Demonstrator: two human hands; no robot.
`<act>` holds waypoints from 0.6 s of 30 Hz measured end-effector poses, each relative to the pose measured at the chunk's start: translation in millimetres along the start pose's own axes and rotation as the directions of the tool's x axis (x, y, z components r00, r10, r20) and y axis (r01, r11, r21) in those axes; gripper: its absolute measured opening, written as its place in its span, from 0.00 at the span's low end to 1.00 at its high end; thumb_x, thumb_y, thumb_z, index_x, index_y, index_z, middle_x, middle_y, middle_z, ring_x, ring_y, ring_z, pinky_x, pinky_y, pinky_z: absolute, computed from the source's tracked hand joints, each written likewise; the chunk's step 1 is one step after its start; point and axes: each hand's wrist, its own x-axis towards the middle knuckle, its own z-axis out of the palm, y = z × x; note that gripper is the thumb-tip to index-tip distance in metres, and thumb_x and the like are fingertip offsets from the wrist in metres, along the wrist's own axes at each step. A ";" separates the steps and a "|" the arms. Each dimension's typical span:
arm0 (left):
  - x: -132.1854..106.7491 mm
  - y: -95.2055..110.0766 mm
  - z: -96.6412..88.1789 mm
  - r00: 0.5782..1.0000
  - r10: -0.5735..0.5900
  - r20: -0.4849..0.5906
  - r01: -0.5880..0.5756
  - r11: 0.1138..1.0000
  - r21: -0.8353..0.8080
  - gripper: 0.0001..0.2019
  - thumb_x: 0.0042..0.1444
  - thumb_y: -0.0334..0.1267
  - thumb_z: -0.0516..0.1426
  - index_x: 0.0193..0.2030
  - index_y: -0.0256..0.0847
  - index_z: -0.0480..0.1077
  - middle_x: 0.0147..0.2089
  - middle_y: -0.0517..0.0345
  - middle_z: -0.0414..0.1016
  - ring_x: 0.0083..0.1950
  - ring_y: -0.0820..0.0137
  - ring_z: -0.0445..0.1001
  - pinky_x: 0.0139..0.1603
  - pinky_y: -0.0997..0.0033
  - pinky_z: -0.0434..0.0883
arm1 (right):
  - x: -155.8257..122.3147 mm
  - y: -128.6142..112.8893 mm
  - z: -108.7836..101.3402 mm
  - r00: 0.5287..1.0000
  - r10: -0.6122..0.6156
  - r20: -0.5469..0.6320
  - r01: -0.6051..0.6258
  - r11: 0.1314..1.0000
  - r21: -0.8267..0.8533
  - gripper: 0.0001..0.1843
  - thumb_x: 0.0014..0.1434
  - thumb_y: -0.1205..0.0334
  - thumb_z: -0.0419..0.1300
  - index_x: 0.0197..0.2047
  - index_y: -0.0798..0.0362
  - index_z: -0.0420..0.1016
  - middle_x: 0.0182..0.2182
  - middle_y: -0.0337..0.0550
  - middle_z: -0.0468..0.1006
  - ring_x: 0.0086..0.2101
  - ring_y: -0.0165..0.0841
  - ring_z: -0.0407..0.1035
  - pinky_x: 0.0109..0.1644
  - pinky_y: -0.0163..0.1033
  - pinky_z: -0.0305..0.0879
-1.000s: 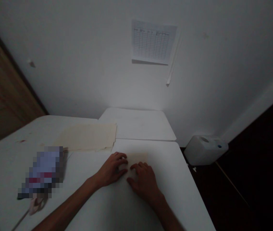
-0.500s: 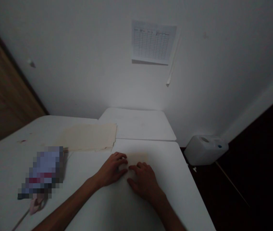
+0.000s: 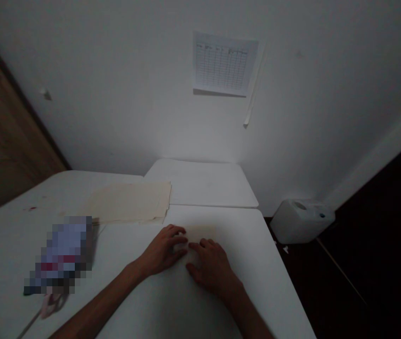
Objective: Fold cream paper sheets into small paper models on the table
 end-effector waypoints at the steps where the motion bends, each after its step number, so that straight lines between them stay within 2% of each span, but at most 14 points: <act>1: -0.2 0.0 0.0 1.000 -0.002 0.000 0.002 1.000 -0.002 0.09 0.57 0.40 0.59 0.45 0.45 0.75 0.51 0.50 0.69 0.51 0.58 0.66 0.53 0.53 0.66 | 0.2 -0.1 -0.7 1.000 -0.003 -0.002 0.003 1.000 0.002 0.28 0.56 0.52 0.59 0.60 0.47 0.66 0.50 0.47 0.71 0.50 0.40 0.65 0.56 0.43 0.57; 14: 0.6 0.7 -1.2 1.000 -0.008 0.007 0.008 1.000 -0.004 0.10 0.57 0.39 0.59 0.45 0.45 0.75 0.51 0.51 0.70 0.52 0.58 0.66 0.53 0.53 0.66 | 9.8 -1.8 -15.5 0.993 -0.012 0.113 0.014 1.000 -0.017 0.36 0.54 0.49 0.59 0.65 0.45 0.58 0.52 0.49 0.72 0.48 0.44 0.70 0.52 0.45 0.62; 18: 0.2 0.5 -1.7 1.000 -0.003 0.005 0.003 1.000 -0.002 0.11 0.57 0.38 0.59 0.47 0.46 0.75 0.51 0.50 0.70 0.52 0.57 0.66 0.53 0.52 0.66 | 14.2 -0.2 -20.5 0.988 -0.025 0.155 0.030 0.999 -0.024 0.39 0.52 0.49 0.61 0.66 0.44 0.56 0.54 0.48 0.72 0.50 0.44 0.69 0.53 0.46 0.61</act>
